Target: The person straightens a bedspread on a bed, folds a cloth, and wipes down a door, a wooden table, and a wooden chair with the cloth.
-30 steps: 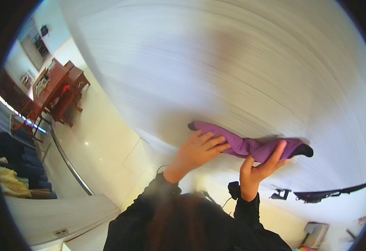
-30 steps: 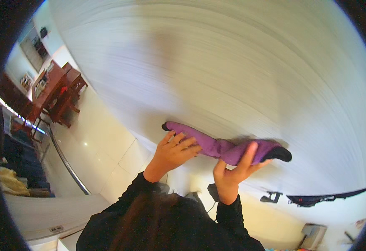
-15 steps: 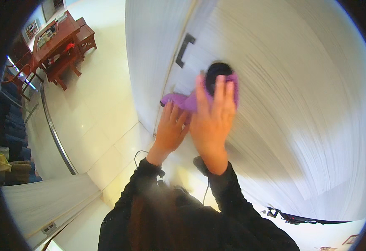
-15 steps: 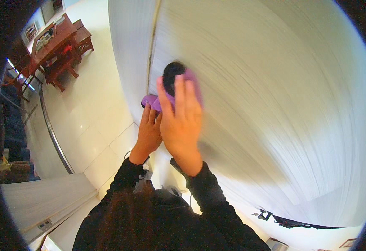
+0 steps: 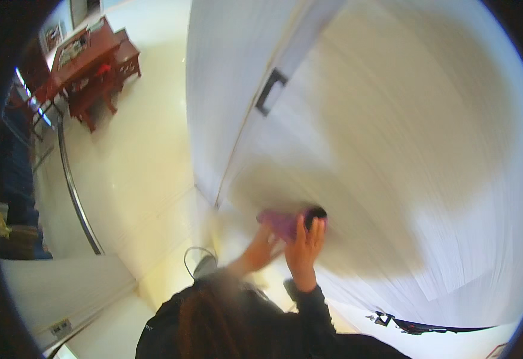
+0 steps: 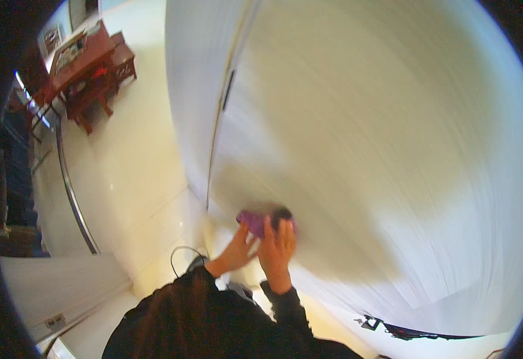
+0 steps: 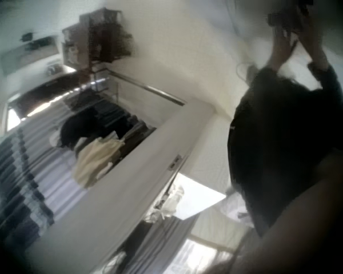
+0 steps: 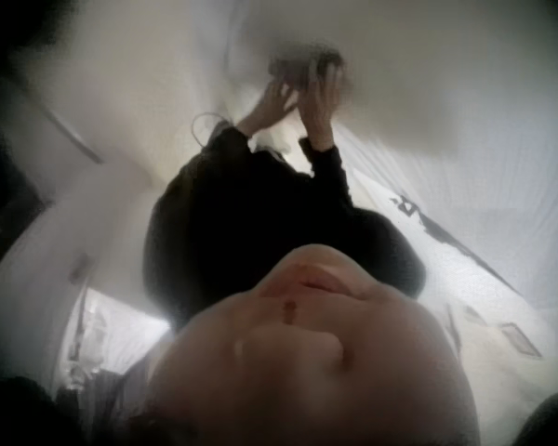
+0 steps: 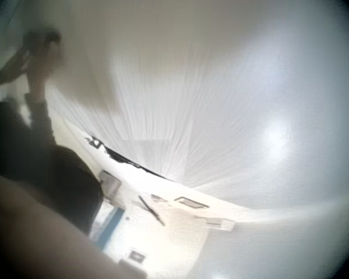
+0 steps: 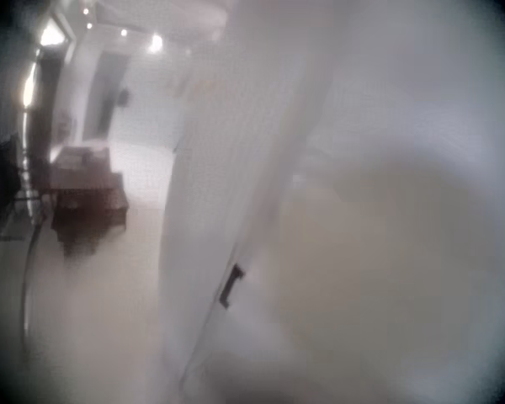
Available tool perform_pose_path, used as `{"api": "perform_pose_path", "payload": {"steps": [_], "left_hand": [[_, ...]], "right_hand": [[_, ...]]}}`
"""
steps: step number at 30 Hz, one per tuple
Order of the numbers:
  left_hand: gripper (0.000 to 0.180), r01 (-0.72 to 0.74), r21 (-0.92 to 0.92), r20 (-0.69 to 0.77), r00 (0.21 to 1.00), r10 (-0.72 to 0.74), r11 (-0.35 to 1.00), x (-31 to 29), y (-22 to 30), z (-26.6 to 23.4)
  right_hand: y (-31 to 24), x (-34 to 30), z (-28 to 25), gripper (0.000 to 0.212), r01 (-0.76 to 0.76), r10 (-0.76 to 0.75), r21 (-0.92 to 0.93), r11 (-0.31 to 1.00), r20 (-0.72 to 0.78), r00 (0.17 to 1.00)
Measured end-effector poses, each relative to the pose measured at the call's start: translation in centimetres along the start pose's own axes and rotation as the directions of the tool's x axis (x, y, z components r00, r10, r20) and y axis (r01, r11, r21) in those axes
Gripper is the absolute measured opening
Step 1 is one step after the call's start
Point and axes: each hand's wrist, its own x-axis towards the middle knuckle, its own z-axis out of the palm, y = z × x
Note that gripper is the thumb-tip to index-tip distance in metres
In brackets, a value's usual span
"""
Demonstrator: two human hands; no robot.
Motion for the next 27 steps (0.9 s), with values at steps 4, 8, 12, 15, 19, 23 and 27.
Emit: {"api": "perform_pose_path", "payload": {"steps": [4,8,12,15,19,23,27], "left_hand": [[0.062,-0.627,0.735,0.551,0.774,0.31,0.259,-1.8,-4.5,5.0],[0.065,-0.764,0.595,0.755,0.638,0.151,0.249,-3.6,-4.9,11.4],[0.066,-0.849,0.495,0.861,0.508,0.024,0.185,-5.6,-8.0,17.2],[0.065,-0.866,0.464,0.878,0.478,0.036,0.183,-6.6,-10.3,20.4],[0.065,-0.86,0.475,0.879,0.476,-0.044,0.186,-7.6,-12.6,22.9],[0.065,-0.804,0.567,0.821,0.569,-0.041,0.179,-8.3,-13.6,22.3],[0.067,-0.722,0.685,0.722,0.691,0.044,0.102,-7.4,-12.0,18.8]], "right_hand": [[7.7,-8.0,-4.2,0.06,-0.086,0.07,-0.187,0.979,-0.088,0.994],[13.7,-13.4,-10.8,0.066,-0.257,0.211,-0.322,0.911,-0.172,0.962],[17.7,-19.1,-16.3,0.084,-0.547,0.466,-0.397,0.737,-0.287,0.837],[18.3,-20.9,-19.7,0.094,-0.723,0.677,-0.329,0.608,-0.261,0.688],[19.5,-22.6,-20.2,0.084,-0.806,0.775,-0.062,0.589,-0.241,0.584],[19.5,-22.0,-18.9,0.078,-0.689,0.708,0.208,0.695,-0.371,0.602],[17.5,-17.8,-16.0,0.087,-0.581,0.697,0.385,0.717,-0.407,0.591]]}}
